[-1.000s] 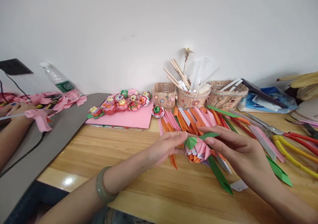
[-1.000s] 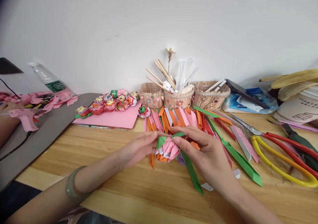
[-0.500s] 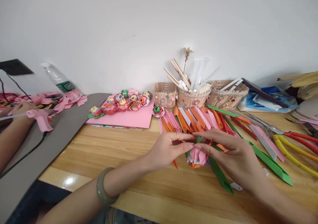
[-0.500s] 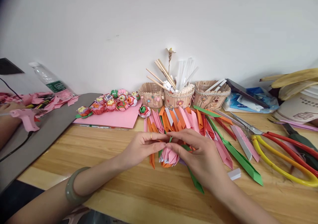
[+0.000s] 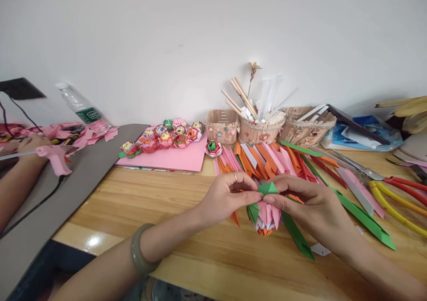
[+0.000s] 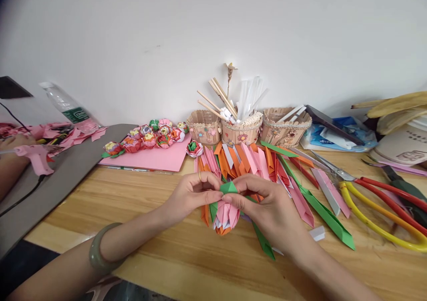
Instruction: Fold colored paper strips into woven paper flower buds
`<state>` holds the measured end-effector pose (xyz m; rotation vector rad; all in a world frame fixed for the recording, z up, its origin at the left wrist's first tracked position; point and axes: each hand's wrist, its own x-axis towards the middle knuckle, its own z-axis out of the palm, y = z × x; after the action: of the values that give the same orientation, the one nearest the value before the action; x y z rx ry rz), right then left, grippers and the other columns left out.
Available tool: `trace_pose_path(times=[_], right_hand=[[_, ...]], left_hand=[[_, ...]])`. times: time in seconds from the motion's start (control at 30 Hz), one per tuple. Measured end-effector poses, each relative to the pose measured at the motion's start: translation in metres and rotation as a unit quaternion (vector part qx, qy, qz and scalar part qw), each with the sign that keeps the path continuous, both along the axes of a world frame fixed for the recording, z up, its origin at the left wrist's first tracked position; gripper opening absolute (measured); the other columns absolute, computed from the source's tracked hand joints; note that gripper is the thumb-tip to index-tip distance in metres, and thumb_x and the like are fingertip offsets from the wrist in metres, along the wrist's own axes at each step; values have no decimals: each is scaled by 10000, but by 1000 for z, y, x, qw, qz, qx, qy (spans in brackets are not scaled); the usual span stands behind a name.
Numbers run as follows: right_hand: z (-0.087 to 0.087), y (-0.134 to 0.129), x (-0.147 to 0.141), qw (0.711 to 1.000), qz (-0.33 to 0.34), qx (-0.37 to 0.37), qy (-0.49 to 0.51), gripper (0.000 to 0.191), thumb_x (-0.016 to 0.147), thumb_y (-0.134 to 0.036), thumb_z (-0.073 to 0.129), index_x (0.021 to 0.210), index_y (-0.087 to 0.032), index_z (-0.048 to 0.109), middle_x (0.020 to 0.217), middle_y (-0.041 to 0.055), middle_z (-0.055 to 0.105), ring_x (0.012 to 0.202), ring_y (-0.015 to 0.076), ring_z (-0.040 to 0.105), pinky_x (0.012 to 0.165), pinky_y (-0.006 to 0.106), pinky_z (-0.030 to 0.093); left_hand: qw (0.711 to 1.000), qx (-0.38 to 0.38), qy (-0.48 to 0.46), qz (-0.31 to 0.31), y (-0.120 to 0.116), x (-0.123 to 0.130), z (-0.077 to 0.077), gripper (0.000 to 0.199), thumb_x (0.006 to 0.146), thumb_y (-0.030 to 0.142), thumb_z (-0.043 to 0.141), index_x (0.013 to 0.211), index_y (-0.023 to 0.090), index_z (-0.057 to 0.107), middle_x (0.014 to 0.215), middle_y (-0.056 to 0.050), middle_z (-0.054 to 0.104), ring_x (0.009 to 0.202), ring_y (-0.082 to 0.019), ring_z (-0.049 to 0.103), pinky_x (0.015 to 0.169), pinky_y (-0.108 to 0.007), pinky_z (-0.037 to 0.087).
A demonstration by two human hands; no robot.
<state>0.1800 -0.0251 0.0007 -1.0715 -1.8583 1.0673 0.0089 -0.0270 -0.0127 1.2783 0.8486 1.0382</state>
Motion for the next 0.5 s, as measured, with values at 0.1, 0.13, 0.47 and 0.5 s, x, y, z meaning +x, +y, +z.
trace_pose_path(times=[0.1, 0.13, 0.47, 0.5], right_hand=[[0, 0, 1, 996, 32, -78, 33, 226, 707, -408, 658, 654, -190, 638, 617, -9, 616, 570, 121, 541, 551, 238, 445], [0, 0, 2, 993, 40, -99, 39, 223, 703, -403, 663, 651, -187, 638, 607, -14, 609, 557, 114, 536, 532, 229, 439], [-2, 3, 2, 988, 49, -138, 50, 273, 715, -441, 632, 814, -189, 665, 758, 43, 693, 683, 169, 627, 600, 275, 506], [-2, 3, 1, 989, 46, -135, 48, 276, 711, -445, 635, 816, -191, 667, 753, 42, 695, 671, 166, 625, 590, 271, 504]], left_hand=[[999, -28, -25, -28, 0, -1, 3, 228, 616, 296, 714, 687, 135, 567, 671, 13, 552, 631, -72, 499, 616, -212, 395], [998, -34, -32, -35, -1, -1, 4, 231, 610, 284, 719, 705, 137, 569, 683, 14, 558, 640, -70, 503, 623, -209, 397], [993, -100, -57, -32, 2, 0, 4, 332, 525, 321, 763, 658, 135, 522, 620, 24, 552, 566, -82, 535, 549, -229, 429], [993, -97, -57, -28, 2, 1, 4, 332, 523, 315, 764, 659, 135, 521, 620, 24, 551, 562, -81, 533, 544, -228, 427]])
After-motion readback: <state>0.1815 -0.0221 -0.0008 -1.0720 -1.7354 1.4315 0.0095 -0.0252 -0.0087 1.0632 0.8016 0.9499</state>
